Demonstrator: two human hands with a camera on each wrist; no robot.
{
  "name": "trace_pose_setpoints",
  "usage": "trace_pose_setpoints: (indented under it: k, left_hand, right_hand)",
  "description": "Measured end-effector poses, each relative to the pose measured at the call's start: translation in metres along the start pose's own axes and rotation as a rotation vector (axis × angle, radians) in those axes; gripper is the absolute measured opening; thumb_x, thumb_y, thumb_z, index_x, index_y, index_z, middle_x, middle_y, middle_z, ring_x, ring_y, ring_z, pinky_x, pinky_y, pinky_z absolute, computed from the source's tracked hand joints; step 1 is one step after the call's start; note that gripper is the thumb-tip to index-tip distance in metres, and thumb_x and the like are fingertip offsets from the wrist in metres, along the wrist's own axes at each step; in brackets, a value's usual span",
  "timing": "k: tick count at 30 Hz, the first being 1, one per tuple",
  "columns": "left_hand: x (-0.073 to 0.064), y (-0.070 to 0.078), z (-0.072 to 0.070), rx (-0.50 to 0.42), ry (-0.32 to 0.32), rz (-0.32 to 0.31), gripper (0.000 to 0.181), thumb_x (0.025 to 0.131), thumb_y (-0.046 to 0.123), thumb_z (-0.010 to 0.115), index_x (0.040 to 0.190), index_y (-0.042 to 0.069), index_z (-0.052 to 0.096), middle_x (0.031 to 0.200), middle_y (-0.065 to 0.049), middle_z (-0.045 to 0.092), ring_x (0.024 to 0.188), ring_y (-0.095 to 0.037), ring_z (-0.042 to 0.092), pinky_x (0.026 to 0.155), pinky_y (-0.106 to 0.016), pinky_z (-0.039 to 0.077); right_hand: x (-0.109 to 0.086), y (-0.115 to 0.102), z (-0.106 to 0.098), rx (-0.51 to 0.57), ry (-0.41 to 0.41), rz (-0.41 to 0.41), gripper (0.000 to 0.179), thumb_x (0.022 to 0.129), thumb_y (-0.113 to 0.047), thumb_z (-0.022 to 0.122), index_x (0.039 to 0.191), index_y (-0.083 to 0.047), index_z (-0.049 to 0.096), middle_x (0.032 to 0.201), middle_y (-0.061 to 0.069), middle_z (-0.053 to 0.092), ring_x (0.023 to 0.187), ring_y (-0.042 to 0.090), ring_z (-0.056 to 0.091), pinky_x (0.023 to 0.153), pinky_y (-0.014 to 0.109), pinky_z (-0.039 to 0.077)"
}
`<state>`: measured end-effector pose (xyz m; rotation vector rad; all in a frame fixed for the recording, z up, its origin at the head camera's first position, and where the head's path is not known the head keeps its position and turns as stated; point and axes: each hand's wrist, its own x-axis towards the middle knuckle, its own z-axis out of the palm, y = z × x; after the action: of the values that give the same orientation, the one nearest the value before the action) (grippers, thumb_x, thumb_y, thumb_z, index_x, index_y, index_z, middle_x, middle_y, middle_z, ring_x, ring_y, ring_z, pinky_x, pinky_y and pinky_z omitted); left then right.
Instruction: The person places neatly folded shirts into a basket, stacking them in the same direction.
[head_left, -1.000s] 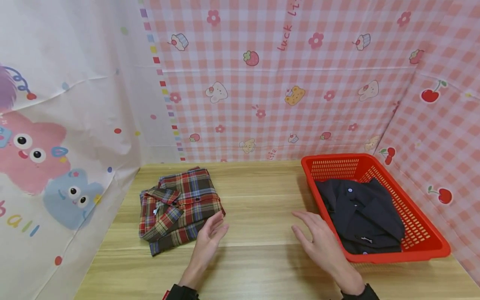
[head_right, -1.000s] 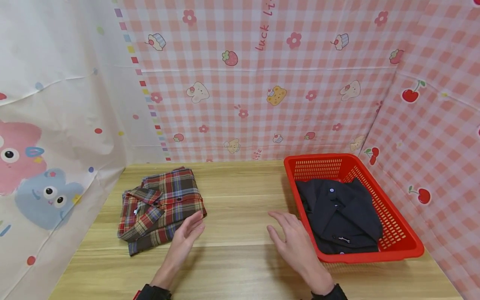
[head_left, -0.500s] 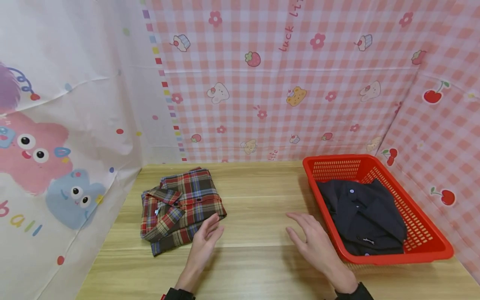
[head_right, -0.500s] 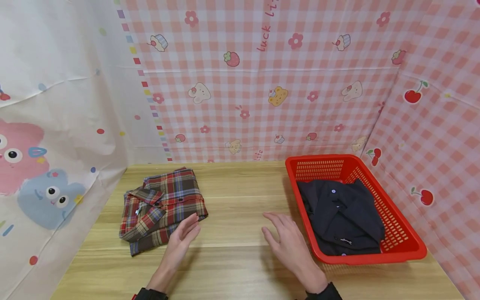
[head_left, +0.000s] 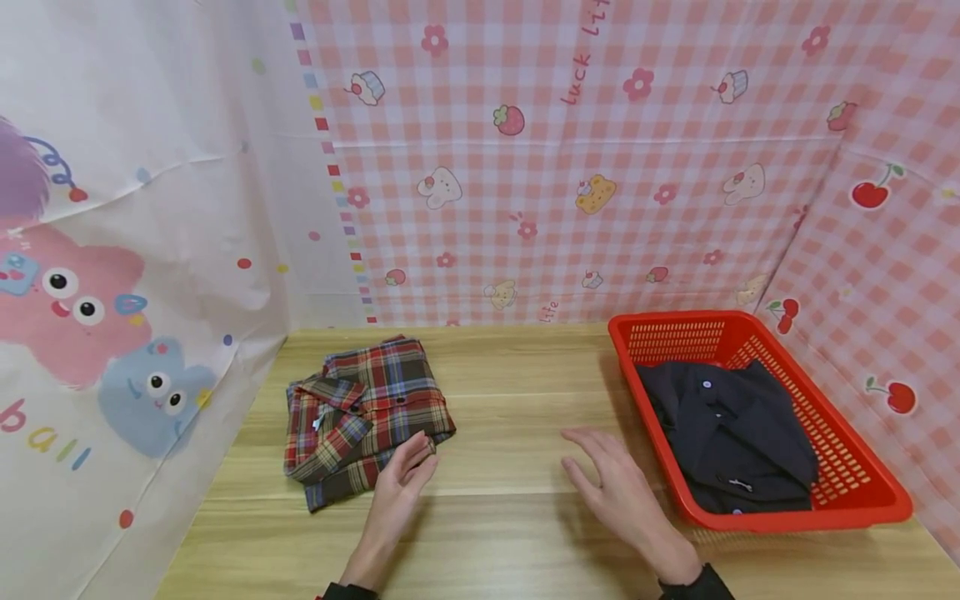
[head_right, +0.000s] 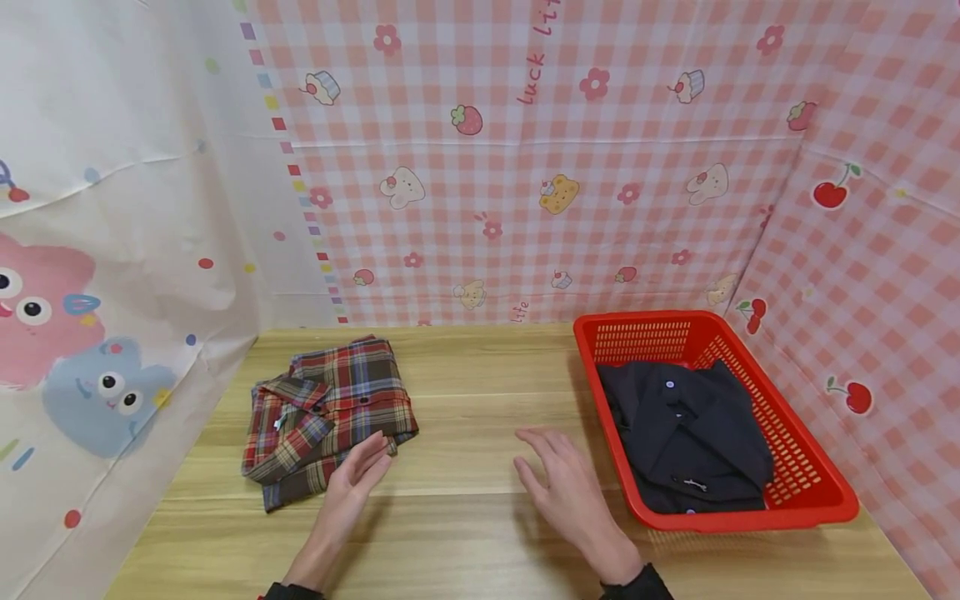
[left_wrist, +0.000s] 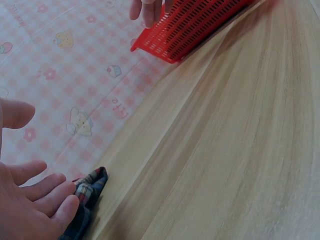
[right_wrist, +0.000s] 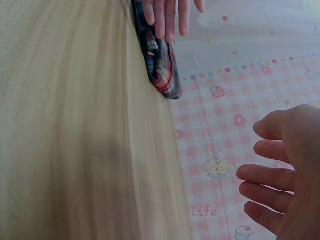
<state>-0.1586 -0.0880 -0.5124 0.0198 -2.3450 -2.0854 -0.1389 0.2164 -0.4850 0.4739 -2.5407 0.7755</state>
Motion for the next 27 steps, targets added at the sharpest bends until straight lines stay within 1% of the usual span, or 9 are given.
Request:
trace_pose_setpoints:
  k: [5,10,12,14,16,18,20,23,27]
  left_hand:
    - [0.000,0.000,-0.005,0.009,0.007,0.005,0.056,0.104,0.016,0.061,0.152,-0.005,0.043,0.152,-0.024,0.049,0.141,-0.038,0.048,0.112,-0.028,0.041]
    - [0.000,0.000,-0.011,-0.005,0.022,-0.005,0.055,0.104,0.016,0.060,0.152,-0.005,0.042,0.153,-0.024,0.049,0.142,-0.037,0.047,0.104,-0.013,0.038]
    - [0.001,0.000,-0.013,-0.014,0.028,-0.012,0.056,0.104,0.015,0.060,0.152,-0.005,0.042,0.154,-0.024,0.048,0.143,-0.037,0.046,0.103,-0.010,0.038]
    - [0.001,0.001,-0.015,-0.017,0.034,-0.021,0.056,0.104,0.015,0.060,0.153,-0.004,0.041,0.154,-0.024,0.047,0.143,-0.037,0.045,0.107,-0.015,0.040]
    - [0.000,0.002,-0.017,-0.019,0.038,-0.031,0.056,0.104,0.015,0.060,0.153,-0.004,0.041,0.155,-0.024,0.046,0.143,-0.037,0.045,0.113,-0.025,0.041]
    - [0.000,0.002,-0.019,-0.013,0.041,-0.033,0.056,0.104,0.015,0.060,0.153,-0.004,0.040,0.156,-0.023,0.046,0.143,-0.038,0.044,0.116,-0.031,0.040]
    - [0.000,0.002,-0.020,-0.015,0.046,-0.035,0.056,0.104,0.015,0.060,0.153,-0.004,0.040,0.156,-0.023,0.046,0.144,-0.038,0.044,0.113,-0.026,0.041]
    - [-0.001,0.001,-0.024,-0.021,0.055,-0.030,0.055,0.104,0.013,0.059,0.153,-0.005,0.040,0.155,-0.024,0.046,0.144,-0.038,0.044,0.103,-0.010,0.040]
    - [-0.001,0.003,-0.030,-0.020,0.062,-0.035,0.055,0.105,0.014,0.058,0.154,-0.004,0.039,0.156,-0.023,0.045,0.144,-0.037,0.043,0.097,-0.004,0.037]
  right_hand:
    - [-0.001,-0.001,0.006,0.005,-0.008,-0.011,0.033,0.094,-0.014,0.076,0.126,-0.008,0.071,0.120,0.005,0.072,0.113,0.027,0.065,0.094,0.049,0.055]
    - [0.000,-0.002,0.009,0.002,0.012,-0.020,0.033,0.092,-0.014,0.078,0.124,-0.007,0.072,0.117,0.004,0.072,0.111,0.025,0.066,0.093,0.048,0.055]
    - [0.000,-0.002,0.010,0.004,0.014,-0.014,0.033,0.092,-0.014,0.078,0.124,-0.007,0.072,0.116,0.004,0.072,0.110,0.025,0.066,0.093,0.047,0.055]
    - [0.001,-0.002,0.011,0.013,0.007,-0.003,0.033,0.093,-0.014,0.077,0.125,-0.008,0.072,0.118,0.005,0.072,0.111,0.025,0.066,0.093,0.047,0.056]
    - [0.001,-0.003,0.013,0.025,-0.007,0.011,0.034,0.093,-0.014,0.077,0.126,-0.008,0.072,0.119,0.005,0.072,0.113,0.025,0.066,0.094,0.047,0.055]
    - [0.001,-0.003,0.014,0.033,-0.018,0.020,0.034,0.094,-0.013,0.077,0.127,-0.008,0.071,0.121,0.006,0.072,0.114,0.026,0.065,0.095,0.048,0.055]
    - [0.002,-0.004,0.016,0.038,-0.028,0.027,0.034,0.094,-0.014,0.076,0.127,-0.007,0.071,0.122,0.007,0.071,0.116,0.027,0.065,0.096,0.049,0.055]
    - [0.002,-0.004,0.019,0.036,-0.033,0.024,0.034,0.094,-0.014,0.076,0.127,-0.007,0.071,0.123,0.008,0.071,0.116,0.028,0.065,0.097,0.049,0.055]
    - [0.004,-0.005,0.022,0.041,-0.037,0.013,0.034,0.094,-0.013,0.076,0.127,-0.007,0.071,0.123,0.008,0.071,0.115,0.028,0.066,0.097,0.048,0.055]
